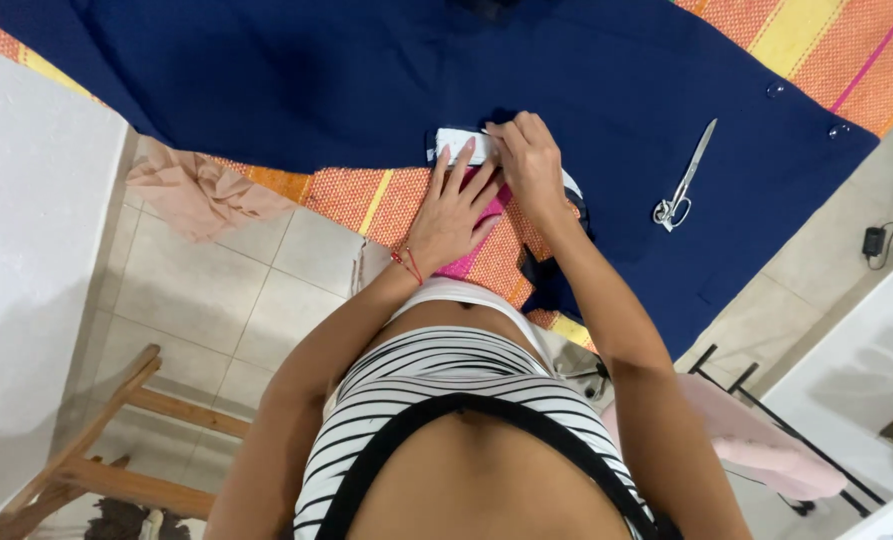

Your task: Cutting blue fabric with scissors following a pattern on a table

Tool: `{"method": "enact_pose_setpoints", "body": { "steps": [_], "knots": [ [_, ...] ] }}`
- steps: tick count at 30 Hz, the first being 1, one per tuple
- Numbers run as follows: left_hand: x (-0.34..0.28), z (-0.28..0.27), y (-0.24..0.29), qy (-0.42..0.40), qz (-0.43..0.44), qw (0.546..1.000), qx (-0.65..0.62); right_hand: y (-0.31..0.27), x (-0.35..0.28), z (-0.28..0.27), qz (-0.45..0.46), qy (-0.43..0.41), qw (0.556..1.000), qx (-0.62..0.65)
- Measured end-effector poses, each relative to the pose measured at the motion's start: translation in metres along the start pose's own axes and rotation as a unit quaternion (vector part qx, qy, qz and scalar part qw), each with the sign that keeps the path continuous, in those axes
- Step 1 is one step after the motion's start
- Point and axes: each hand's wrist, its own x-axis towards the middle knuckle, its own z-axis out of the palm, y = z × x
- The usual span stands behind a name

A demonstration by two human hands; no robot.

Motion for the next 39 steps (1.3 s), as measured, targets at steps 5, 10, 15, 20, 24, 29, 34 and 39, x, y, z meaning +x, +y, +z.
{"method": "enact_pose_setpoints", "body": {
  "steps": [5, 10, 15, 20, 24, 29, 34, 39],
  "knots": [
    [0.005, -0.007, 0.000, -0.027, 0.000, 0.999, 0.019, 0.015, -0.020, -0.014, 0.030, 0.002, 1.000, -0.006],
    [0.007, -0.008, 0.003, -0.037, -0.004, 0.999, 0.017, 0.012, -0.023, -0.013, 0.049, 0.022, 0.999, 0.008],
    [0.014, -0.005, 0.009, -0.043, -0.012, 0.998, 0.052, 0.020, -0.039, -0.036, 0.093, 0.043, 0.994, 0.041],
    [0.025, -0.006, 0.025, -0.071, -0.019, 0.991, 0.114, 0.006, -0.035, -0.053, 0.149, 0.090, 0.983, 0.064],
    [0.024, -0.012, 0.036, -0.099, -0.025, 0.987, 0.127, 0.004, -0.044, -0.050, 0.179, 0.080, 0.978, 0.071],
    [0.030, -0.017, 0.044, -0.119, -0.035, 0.979, 0.162, 0.010, -0.053, -0.043, 0.193, 0.055, 0.979, 0.028],
    [0.031, -0.019, 0.048, -0.137, -0.043, 0.976, 0.166, 0.017, -0.065, -0.035, 0.173, 0.079, 0.982, 0.013],
    [0.034, -0.022, 0.050, -0.149, -0.043, 0.975, 0.161, 0.019, -0.086, -0.053, 0.183, 0.079, 0.980, 0.004]
  ]
}}
